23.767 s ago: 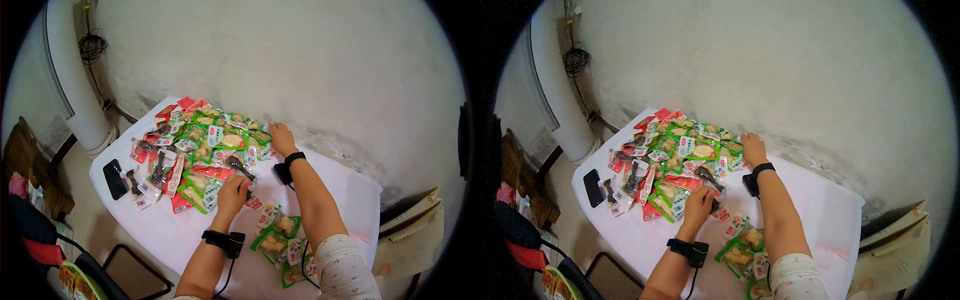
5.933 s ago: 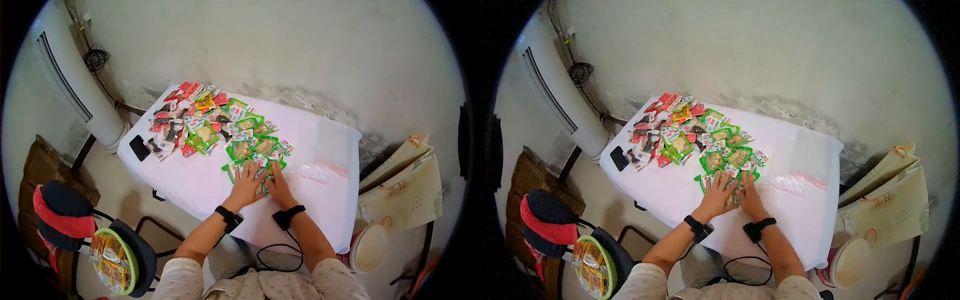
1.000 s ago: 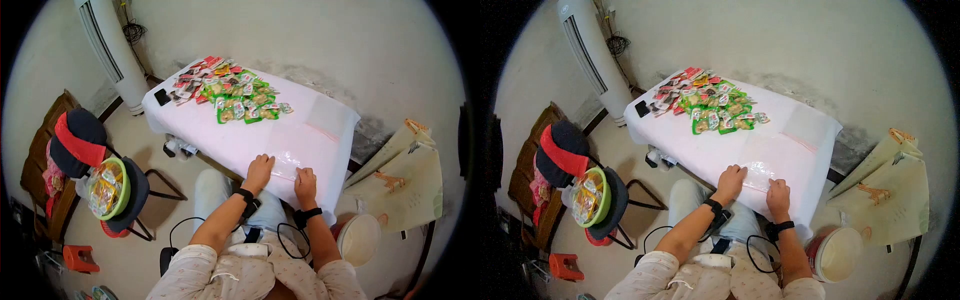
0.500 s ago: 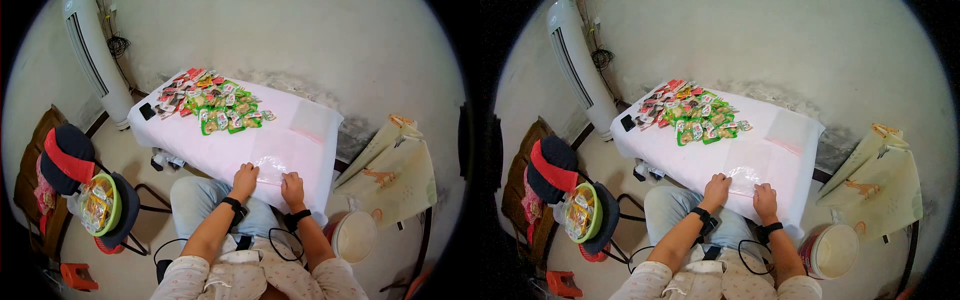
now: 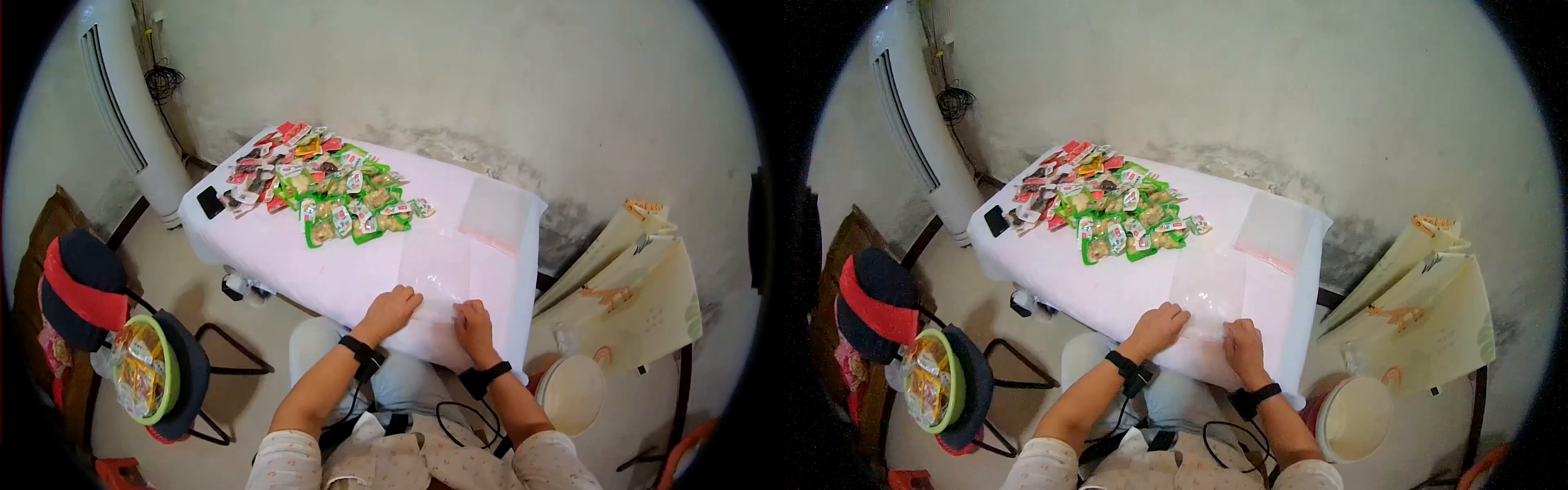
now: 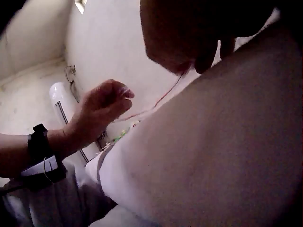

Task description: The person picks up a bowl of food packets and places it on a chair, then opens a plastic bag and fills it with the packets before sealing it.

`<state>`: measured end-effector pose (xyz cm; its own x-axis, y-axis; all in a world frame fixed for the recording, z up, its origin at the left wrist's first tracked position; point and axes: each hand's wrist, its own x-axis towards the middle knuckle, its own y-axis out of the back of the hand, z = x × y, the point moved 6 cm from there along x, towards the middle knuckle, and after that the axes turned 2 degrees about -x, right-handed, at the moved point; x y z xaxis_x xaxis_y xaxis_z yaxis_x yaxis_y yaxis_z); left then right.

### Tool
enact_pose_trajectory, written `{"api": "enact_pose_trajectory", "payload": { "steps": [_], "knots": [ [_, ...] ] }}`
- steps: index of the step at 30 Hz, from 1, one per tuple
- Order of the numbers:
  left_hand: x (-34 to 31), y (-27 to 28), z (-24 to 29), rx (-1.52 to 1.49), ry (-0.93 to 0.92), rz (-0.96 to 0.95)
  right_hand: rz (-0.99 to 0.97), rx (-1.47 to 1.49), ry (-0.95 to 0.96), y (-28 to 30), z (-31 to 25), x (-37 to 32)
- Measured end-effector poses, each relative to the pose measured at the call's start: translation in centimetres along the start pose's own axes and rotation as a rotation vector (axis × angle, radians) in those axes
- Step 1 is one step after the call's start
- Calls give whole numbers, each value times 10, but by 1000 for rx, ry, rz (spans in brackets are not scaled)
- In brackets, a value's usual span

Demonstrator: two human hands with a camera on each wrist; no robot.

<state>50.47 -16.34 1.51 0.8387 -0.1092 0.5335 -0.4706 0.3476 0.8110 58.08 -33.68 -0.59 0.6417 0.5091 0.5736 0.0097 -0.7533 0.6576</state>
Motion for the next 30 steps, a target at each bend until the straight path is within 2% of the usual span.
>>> {"api": "enact_pose_trajectory", "payload": {
  "steps": [2,5,7,8,10,13,15,19,21,25,27,28,30],
  "knots": [
    [1,-6,-6,-22,1,-12,-90,-72,76,16,-16,14],
    [3,-11,-10,-54,24,-18,-33,4,-20,36,-5,50],
    [2,-16,-13,-97,87,-90,-44,4,9,32,-3,93],
    [1,-19,-13,-92,132,-179,-68,-2,29,22,-1,115],
    [1,-24,-11,-117,143,-213,-94,-94,243,-12,-1,156],
    [0,-32,-12,-130,150,-231,-171,-130,264,-67,-11,206],
    [1,-33,-11,-142,183,-322,-229,-274,339,-109,-13,225],
    [-1,-39,-13,-134,217,-327,-179,-458,470,-165,-5,236],
    [-4,-43,-15,-148,231,-301,-218,-500,408,-176,1,240],
    [-3,-38,-15,-161,242,-297,-236,-574,444,-165,-5,252],
    [1,-29,-13,-147,238,-300,-194,-490,306,-142,-7,260],
    [1,-26,-11,-134,232,-302,-195,-497,301,-131,-6,257],
    [1,-27,-11,-135,223,-277,36,-186,52,-91,12,255]
  ]
}}
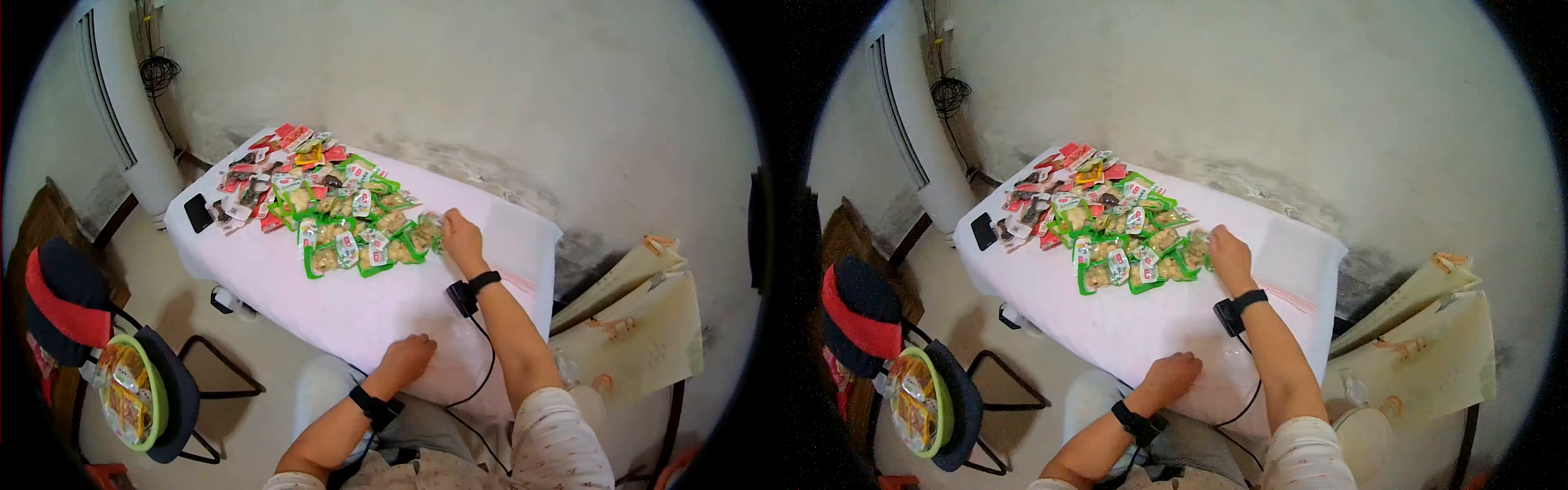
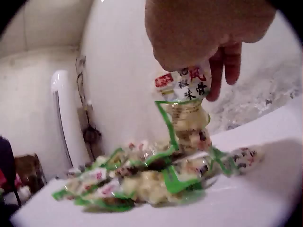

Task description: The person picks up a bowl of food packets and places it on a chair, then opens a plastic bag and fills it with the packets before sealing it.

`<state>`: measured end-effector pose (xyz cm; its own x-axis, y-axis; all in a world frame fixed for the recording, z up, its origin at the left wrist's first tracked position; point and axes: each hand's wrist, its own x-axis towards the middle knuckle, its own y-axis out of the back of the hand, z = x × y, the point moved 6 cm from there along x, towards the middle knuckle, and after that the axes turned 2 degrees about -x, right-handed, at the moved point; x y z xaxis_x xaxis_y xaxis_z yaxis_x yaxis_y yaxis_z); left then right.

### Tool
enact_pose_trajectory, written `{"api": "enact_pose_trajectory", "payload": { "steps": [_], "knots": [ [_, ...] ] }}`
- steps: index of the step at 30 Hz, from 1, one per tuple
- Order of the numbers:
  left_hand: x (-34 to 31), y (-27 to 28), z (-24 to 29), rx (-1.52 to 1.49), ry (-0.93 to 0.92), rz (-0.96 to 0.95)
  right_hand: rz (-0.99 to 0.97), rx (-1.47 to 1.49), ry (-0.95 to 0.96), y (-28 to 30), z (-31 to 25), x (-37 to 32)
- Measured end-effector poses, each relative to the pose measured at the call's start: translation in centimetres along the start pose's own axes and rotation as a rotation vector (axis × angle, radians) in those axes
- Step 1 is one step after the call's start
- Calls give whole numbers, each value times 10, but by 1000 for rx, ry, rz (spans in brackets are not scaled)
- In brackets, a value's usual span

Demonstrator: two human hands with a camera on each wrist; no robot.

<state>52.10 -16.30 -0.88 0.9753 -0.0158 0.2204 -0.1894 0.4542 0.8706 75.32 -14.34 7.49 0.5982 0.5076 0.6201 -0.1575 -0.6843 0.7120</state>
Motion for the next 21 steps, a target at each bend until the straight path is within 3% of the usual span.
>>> {"api": "enact_pose_trajectory", "payload": {
  "steps": [1,3,4,5,7,11,13,16,21],
  "knots": [
    [0,0,0,2,-2,27,4,-10,-2,6,14,-5],
    [0,-3,-1,9,0,34,-2,455,-263,12,57,-23],
    [1,-3,-1,21,13,41,-108,737,-492,35,47,-38],
    [1,-2,1,19,-2,41,-95,729,-493,51,46,-47],
    [0,0,5,6,16,67,-112,1055,-823,64,57,-82],
    [1,-9,7,58,46,57,-55,1293,-930,116,49,-152],
    [2,-2,9,52,72,175,84,1493,-1081,132,47,-201],
    [1,6,16,-7,53,273,52,1551,-1145,143,30,-273],
    [2,3,30,-9,46,259,-81,1547,-1211,129,18,-340]
  ]
}}
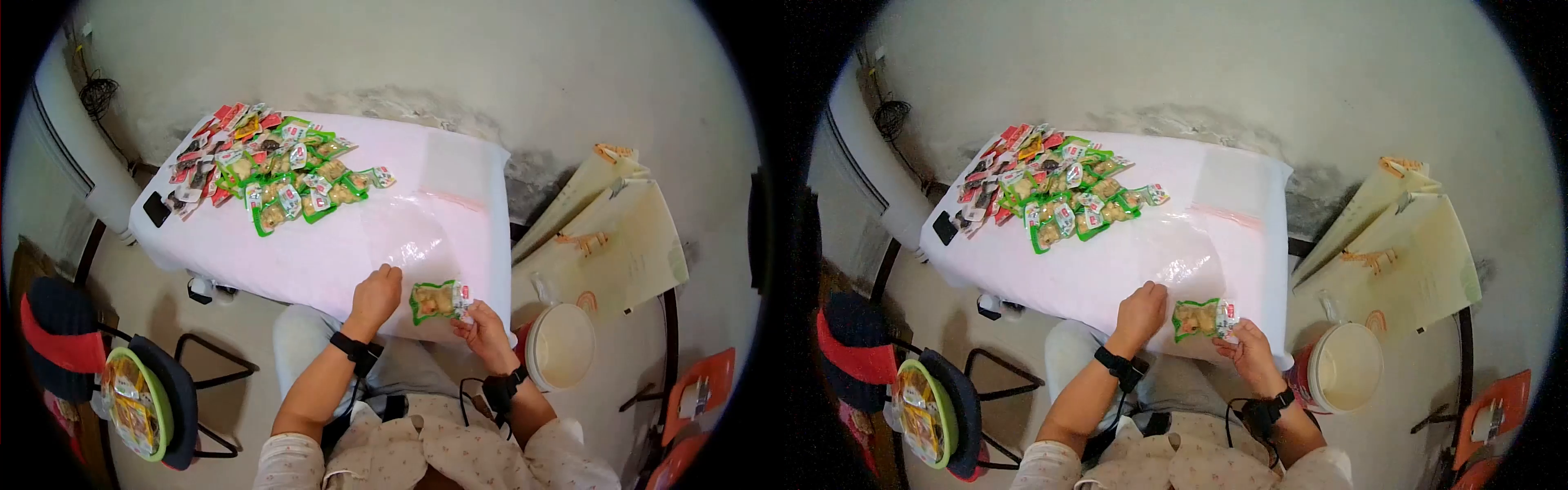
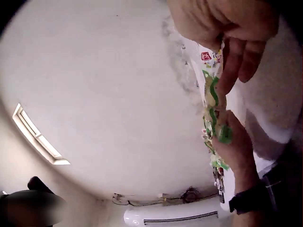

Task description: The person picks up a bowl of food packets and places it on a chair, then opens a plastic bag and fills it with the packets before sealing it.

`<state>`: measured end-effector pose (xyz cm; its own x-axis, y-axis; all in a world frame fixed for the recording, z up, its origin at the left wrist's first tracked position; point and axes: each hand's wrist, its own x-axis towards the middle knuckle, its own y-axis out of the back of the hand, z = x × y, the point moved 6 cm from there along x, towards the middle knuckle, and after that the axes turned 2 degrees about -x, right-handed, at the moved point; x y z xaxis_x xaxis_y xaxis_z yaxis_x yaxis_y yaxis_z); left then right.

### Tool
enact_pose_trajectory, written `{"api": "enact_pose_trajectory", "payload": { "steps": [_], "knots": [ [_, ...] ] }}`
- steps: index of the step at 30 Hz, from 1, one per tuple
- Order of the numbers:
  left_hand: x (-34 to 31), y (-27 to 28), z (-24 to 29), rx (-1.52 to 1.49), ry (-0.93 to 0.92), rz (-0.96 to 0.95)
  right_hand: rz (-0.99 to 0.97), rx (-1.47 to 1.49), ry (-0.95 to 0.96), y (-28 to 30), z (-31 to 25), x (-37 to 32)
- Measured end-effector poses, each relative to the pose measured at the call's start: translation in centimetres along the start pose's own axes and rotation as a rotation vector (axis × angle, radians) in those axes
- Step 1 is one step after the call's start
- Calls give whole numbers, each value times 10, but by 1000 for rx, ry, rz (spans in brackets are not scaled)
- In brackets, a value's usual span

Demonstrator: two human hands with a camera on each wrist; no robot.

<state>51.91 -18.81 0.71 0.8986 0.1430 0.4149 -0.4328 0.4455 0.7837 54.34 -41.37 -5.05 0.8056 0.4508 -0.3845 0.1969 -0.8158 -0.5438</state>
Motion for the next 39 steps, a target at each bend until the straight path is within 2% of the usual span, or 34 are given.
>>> {"api": "enact_pose_trajectory", "payload": {
  "steps": [6,8,15,18,20,24,26,27,29,30,32,33,35,39],
  "knots": [
    [-3,8,15,-1,-83,68,81,-54,46,-6,9,4],
    [-6,10,19,23,-113,83,73,86,74,-12,18,5],
    [-12,3,29,96,-230,57,35,208,93,-50,29,22],
    [-13,5,34,95,-286,54,118,269,118,-57,29,37],
    [-14,5,37,70,-311,46,57,276,228,-63,28,52],
    [-15,10,46,53,-367,88,32,312,300,-72,21,69],
    [-17,13,48,32,-381,128,-331,284,275,-68,31,90],
    [-18,10,45,31,-354,94,-329,286,276,-76,20,76],
    [-16,9,39,36,-327,64,-30,-1329,517,-113,-20,37],
    [-16,9,35,33,-281,63,-36,-1331,518,-109,-20,38],
    [-17,9,32,28,-233,60,0,-1668,787,-103,-13,30],
    [-18,9,31,44,-199,53,-1,-1668,789,-92,0,37],
    [-19,11,31,60,-167,46,-45,-916,552,-52,30,64],
    [-24,15,33,71,-164,68,-141,-783,544,-45,39,75]
  ]
}}
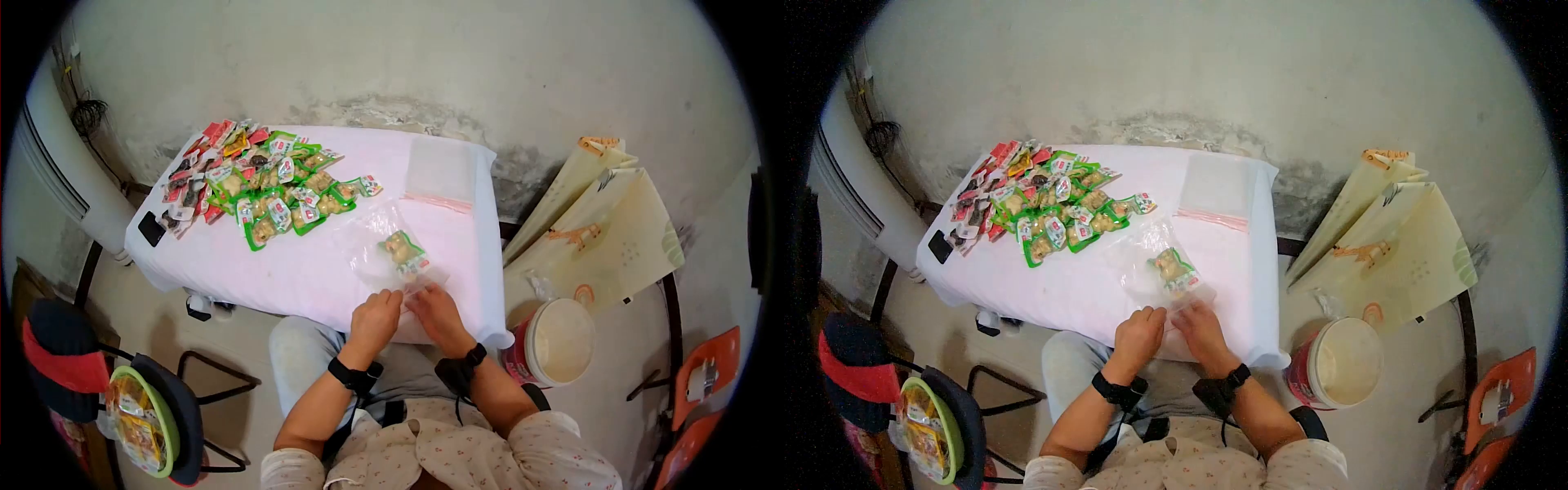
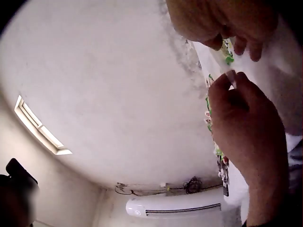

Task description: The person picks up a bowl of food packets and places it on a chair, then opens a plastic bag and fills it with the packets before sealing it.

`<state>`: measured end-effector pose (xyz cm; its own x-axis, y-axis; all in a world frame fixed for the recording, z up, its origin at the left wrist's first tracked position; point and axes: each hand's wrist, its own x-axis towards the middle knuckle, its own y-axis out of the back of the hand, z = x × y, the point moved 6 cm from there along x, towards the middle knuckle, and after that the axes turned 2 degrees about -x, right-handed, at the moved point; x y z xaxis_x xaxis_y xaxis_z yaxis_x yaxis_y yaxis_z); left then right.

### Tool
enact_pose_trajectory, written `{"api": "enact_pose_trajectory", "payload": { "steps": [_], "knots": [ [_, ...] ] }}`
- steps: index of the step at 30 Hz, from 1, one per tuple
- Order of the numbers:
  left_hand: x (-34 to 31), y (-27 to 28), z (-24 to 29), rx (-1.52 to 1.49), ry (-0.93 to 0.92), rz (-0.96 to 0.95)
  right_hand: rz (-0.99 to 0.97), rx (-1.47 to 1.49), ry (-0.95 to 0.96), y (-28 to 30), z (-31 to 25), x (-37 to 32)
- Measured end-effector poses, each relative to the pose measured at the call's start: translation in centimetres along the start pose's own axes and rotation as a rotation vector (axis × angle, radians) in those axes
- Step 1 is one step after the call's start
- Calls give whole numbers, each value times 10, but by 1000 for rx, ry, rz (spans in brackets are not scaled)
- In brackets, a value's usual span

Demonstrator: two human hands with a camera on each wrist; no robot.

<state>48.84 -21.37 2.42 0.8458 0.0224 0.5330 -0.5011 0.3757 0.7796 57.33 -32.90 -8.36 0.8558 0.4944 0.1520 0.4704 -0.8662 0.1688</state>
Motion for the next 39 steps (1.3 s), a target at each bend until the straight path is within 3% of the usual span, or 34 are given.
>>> {"api": "enact_pose_trajectory", "payload": {
  "steps": [2,3,5,6,8,9,11,18,20,27,29,32,34,39],
  "knots": [
    [0,1,0,28,-17,9,65,682,-237,-9,-29,4],
    [1,1,-1,9,-4,9,65,683,-230,-13,-34,6],
    [3,1,0,-12,3,16,103,383,-184,-11,-41,9],
    [3,1,0,-22,27,14,108,381,-177,-7,-19,14],
    [1,-1,1,-32,43,11,-148,1022,-54,-15,32,31],
    [1,-2,1,-26,46,-6,-146,1024,-46,-18,13,33],
    [1,-5,-2,-13,47,-18,152,1300,-371,-30,-35,31],
    [2,1,-1,-42,36,37,160,1155,-336,-36,-44,50],
    [2,0,-2,-45,31,40,278,1173,-347,-37,-47,50],
    [2,4,-8,-44,80,54,230,1103,-325,-44,-13,60],
    [1,3,-10,-52,91,62,115,1071,-308,-42,-11,60],
    [2,0,-11,-47,83,46,31,1203,-456,-48,-39,52],
    [2,2,-11,-68,56,123,13,1209,-468,-51,-35,54],
    [3,5,-10,-43,85,85,30,1147,-463,-54,-41,57]
  ]
}}
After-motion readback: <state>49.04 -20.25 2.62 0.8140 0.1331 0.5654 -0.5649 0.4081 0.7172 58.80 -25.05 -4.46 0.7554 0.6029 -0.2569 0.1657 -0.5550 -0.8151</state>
